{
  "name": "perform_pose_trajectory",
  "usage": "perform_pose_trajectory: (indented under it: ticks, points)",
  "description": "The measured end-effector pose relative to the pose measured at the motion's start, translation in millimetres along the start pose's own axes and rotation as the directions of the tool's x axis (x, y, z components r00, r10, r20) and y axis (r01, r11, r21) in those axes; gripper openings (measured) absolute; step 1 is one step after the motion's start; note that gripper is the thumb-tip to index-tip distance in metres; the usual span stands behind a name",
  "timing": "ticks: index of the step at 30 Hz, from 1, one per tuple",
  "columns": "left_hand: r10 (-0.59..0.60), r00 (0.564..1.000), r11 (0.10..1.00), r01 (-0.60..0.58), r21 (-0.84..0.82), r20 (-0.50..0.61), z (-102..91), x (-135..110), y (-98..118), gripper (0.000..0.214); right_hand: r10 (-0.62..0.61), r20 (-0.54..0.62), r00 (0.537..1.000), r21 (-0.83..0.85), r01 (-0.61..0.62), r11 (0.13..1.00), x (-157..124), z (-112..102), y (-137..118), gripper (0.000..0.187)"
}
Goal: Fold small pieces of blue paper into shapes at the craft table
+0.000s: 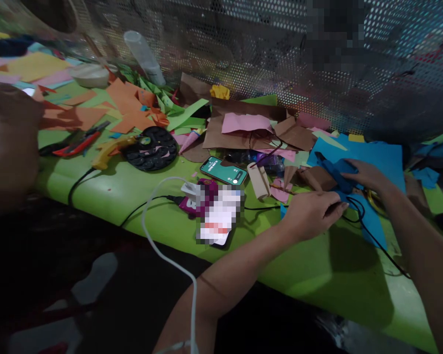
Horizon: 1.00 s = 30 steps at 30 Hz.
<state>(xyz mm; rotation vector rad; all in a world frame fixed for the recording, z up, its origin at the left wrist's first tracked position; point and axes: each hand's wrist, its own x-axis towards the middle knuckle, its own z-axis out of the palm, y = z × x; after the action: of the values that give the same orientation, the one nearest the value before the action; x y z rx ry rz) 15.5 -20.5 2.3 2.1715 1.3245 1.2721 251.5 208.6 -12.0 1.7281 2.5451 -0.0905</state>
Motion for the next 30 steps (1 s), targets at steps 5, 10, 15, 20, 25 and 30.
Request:
perform_pose_trajectory:
  ticks: [5,10,15,20,25,30]
  points:
    - [-0.002,1.0,1.0,0.002,0.007,0.016,-1.0,0,1,0.038,0.061,0.01,0.998,-0.037,-0.061,0.997,-4,0,-2,0.07]
    - [0.003,1.0,1.0,-0.003,-0.006,0.02,-1.3,0,0,0.038,0.111,-0.018,0.994,-0.065,-0.112,0.992,-13,-4,-12,0.069]
    - [-0.011,0.999,1.0,0.011,0.0,0.032,-1.1,0,1,0.038,0.147,-0.059,0.987,-0.092,-0.152,0.984,-22,-9,-18,0.059]
    - [-0.024,0.999,1.0,0.024,0.011,0.035,-0.2,0,0,0.04,0.158,-0.069,0.985,-0.118,-0.166,0.979,-21,-7,-15,0.055]
    - [-0.022,1.0,1.0,0.022,0.014,0.02,0.3,0,0,0.039,0.153,-0.083,0.985,-0.13,-0.163,0.978,-21,-6,-16,0.053]
    - [-0.013,1.0,1.0,0.013,0.002,0.007,-0.3,0,0,0.039,0.166,-0.073,0.983,-0.114,-0.173,0.978,-24,-9,-22,0.053]
